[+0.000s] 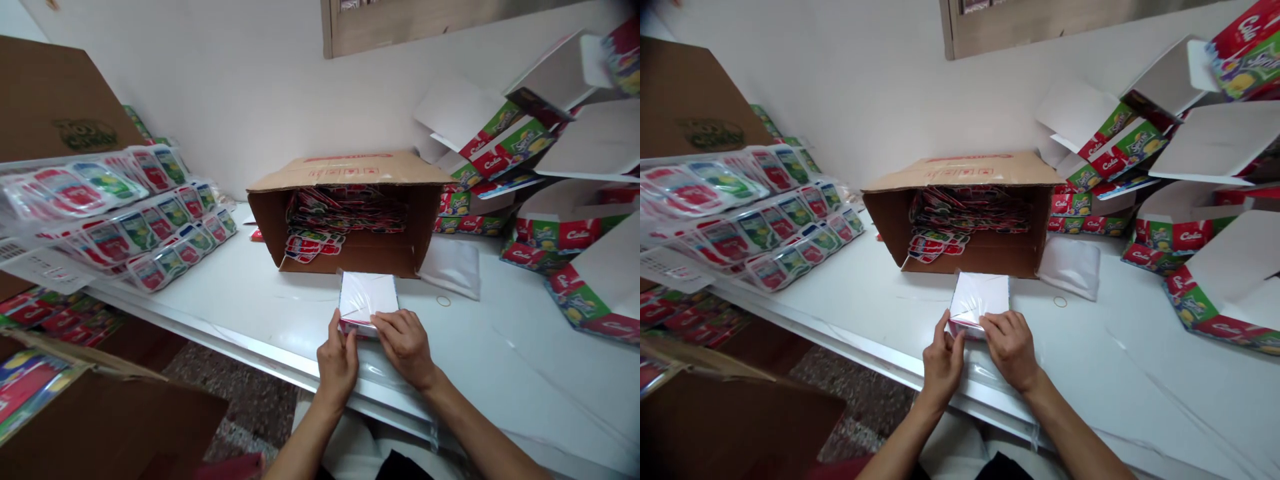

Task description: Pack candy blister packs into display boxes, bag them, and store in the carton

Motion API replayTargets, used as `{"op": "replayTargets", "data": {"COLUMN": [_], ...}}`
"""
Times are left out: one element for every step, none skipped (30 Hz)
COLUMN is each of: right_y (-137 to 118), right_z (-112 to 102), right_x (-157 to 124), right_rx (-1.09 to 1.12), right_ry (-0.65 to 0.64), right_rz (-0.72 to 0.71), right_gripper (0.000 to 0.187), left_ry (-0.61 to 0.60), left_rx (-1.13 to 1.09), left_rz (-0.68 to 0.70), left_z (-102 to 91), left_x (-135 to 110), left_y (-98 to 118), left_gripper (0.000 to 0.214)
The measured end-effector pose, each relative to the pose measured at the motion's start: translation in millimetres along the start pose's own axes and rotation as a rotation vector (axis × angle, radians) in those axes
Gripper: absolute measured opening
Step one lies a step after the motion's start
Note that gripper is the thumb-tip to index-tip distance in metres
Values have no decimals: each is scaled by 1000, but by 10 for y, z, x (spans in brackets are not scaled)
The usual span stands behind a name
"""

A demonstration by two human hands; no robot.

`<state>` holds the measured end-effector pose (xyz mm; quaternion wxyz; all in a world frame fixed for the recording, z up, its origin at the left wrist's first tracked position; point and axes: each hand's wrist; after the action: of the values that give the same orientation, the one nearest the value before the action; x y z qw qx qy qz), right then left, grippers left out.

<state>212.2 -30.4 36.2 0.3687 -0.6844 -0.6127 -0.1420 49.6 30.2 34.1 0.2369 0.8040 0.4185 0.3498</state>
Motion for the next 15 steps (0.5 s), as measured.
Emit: {"op": "replayTargets", "data": {"right_y": [25, 52, 80, 105, 124, 137, 142, 141, 134, 123, 111, 99, 90, 84, 80], "right_z": [18, 42, 68, 94, 117, 135, 146, 148, 143, 130, 112, 91, 70, 52, 38], "right_x": [-26, -54, -84, -113, -140, -161, -175, -182, -180, -173, -161, -148, -138, -131, -128], "right_rx": [-11, -33, -64, -98, -129, -152, -169, -182, -197, -218, -246, -276, -304, -323, -330], "right_ry": [3, 6, 9, 6, -5, -23, -41, -52, -55, -54, -56, -64, -76, -89, -100], "right_rz": [39, 92, 153, 208, 251, 276, 285, 285, 281, 278, 276, 271, 265, 257, 249], "right_gripper": [27, 36, 48, 58, 64, 63, 59, 54, 51, 49, 49, 49, 50, 50, 50], "left_ry": [50, 95, 122, 116, 80, 31, -12, -36, -42, -33, -22, -16, -19, -31, -47], "left_rx": [27, 46, 45, 14, -44, -113, -171, -204, -216, -213, -202, -196, -200, -208, -216], "left_rz": [1, 10, 24, 36, 42, 41, 34, 22, 12, 11, 16, 23, 35, 48, 56], "left_z": [-9, -23, -36, -48, -56, -60, -60, -58, -56, -56, -60, -68, -78, -87, -94], "left_x": [9, 31, 65, 104, 145, 182, 210, 230, 240, 242, 238, 230, 220, 209, 198], "left_y": [-3, -10, -20, -31, -39, -45, -46, -43, -36, -28, -20, -13, -10, -9, -13], "left_gripper": [63, 74, 84, 90, 88, 79, 67, 55, 48, 45, 46, 48, 50, 51, 51]}}
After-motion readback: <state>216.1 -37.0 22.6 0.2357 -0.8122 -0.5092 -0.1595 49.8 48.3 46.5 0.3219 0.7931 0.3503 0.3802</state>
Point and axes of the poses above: each hand's wrist, its own x-axis towards the middle knuckle, its own z-axis out of the palm, y = z × x, and after that the axes turned 11 degrees about z, right-handed
